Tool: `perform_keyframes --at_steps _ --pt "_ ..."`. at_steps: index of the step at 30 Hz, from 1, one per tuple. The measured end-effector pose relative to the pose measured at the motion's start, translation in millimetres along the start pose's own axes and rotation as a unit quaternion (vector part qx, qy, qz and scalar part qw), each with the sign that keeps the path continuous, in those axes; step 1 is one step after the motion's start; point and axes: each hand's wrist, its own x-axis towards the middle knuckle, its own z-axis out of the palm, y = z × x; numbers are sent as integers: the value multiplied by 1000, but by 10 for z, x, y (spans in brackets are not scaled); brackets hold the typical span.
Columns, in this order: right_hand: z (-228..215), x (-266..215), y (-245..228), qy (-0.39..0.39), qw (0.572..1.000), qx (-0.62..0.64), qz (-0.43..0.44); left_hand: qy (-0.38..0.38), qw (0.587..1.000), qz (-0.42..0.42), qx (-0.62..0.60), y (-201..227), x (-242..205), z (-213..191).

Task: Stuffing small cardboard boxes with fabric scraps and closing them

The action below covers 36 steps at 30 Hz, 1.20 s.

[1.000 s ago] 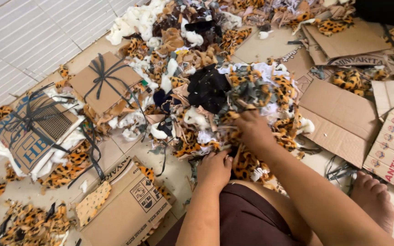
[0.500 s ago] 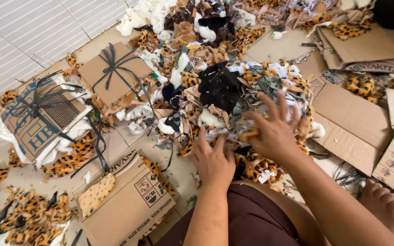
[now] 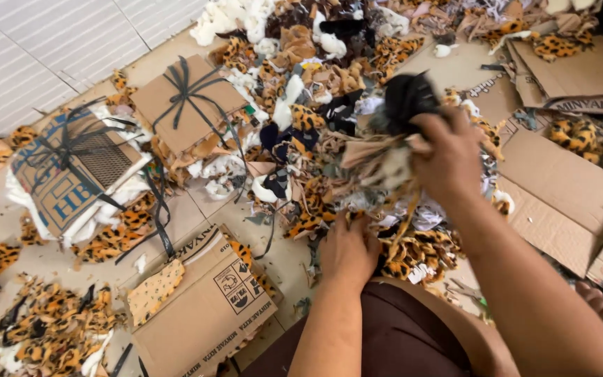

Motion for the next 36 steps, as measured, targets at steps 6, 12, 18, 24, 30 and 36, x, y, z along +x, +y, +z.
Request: perform_keyframes --at_steps 6,12,18,24,30,36 --pt "-106 -441 264 -235 962 -133 51 -7 1000 7 -8 -112 51 129" --pt "-709 -4 -586 -339 883 -320 -56 185 982 26 5 -156 98 188" --pt "894 373 -845 -139 973 166 -84 248 968 -31 21 -372 260 436" --pt "2282 594 -1061 -242 923 282 95 248 968 -3 31 -465 330 614" --pt "804 810 -996 -65 691 606 388 269 963 5 -19 -407 330 551" --pt "-121 88 -936 -151 629 694 317 325 932 69 -148 -271 160 302"
